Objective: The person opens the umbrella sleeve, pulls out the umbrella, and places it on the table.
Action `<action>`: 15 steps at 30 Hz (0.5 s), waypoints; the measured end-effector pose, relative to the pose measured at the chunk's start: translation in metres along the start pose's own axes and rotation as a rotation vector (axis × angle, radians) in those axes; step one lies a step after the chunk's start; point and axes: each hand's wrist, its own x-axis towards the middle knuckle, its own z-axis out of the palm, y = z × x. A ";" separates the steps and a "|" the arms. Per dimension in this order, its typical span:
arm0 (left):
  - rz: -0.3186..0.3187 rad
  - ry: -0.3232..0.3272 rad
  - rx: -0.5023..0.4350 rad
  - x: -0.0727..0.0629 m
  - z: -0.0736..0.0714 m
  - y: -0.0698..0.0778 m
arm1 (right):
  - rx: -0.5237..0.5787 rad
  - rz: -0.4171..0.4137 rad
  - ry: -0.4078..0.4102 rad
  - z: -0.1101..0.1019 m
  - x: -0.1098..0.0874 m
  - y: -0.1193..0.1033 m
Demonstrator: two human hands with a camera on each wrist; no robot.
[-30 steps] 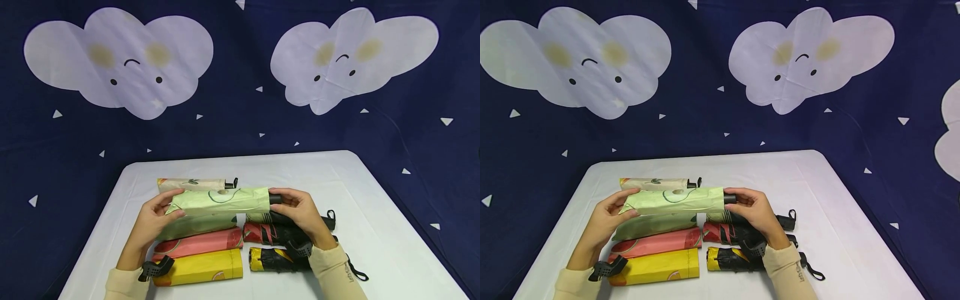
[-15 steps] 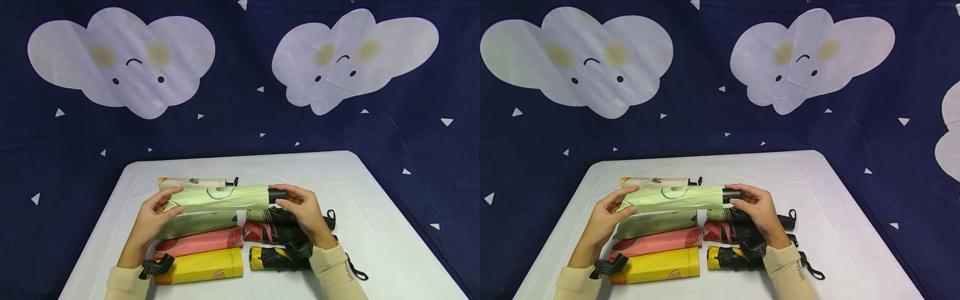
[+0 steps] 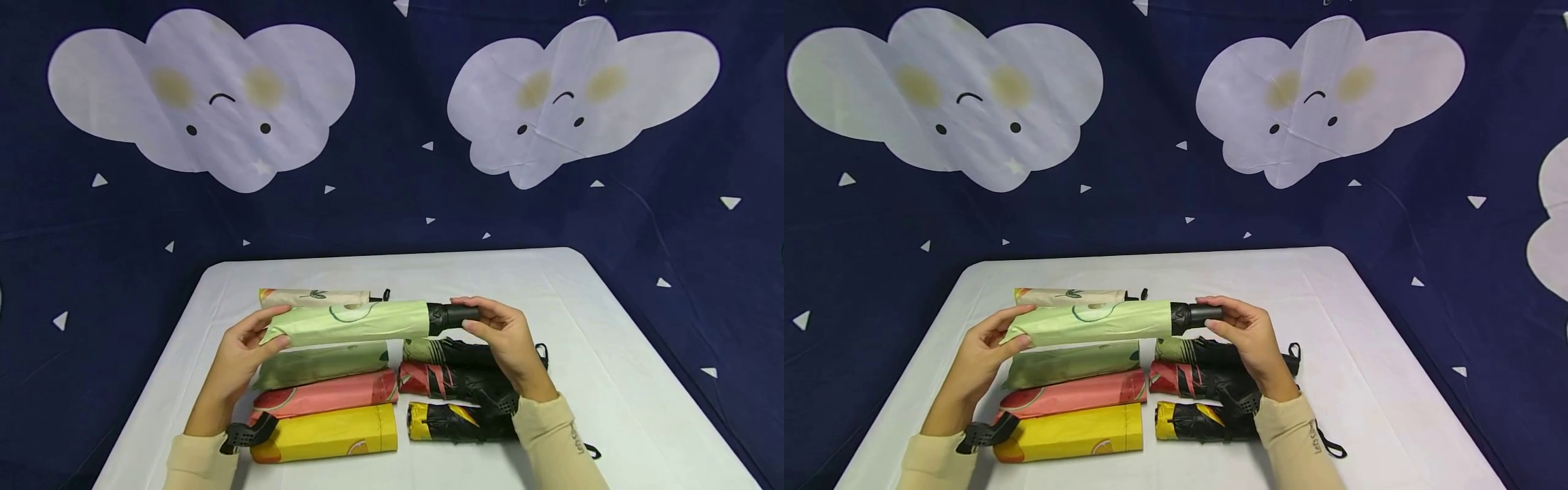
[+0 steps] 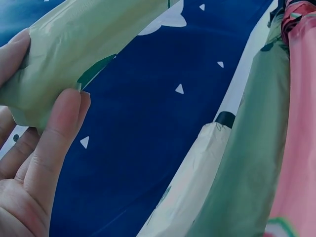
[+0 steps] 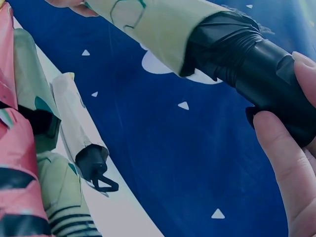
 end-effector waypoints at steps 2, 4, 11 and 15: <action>-0.010 0.009 0.008 0.000 -0.001 -0.001 | 0.007 0.006 0.003 -0.002 0.000 0.000; -0.021 0.016 0.017 0.000 -0.002 -0.001 | 0.012 0.005 -0.001 -0.005 -0.001 0.000; -0.011 0.016 0.001 -0.001 -0.006 -0.002 | 0.036 -0.014 0.003 -0.014 -0.004 0.004; 0.028 0.004 -0.059 0.002 -0.013 -0.003 | 0.045 -0.028 0.005 -0.020 -0.003 0.002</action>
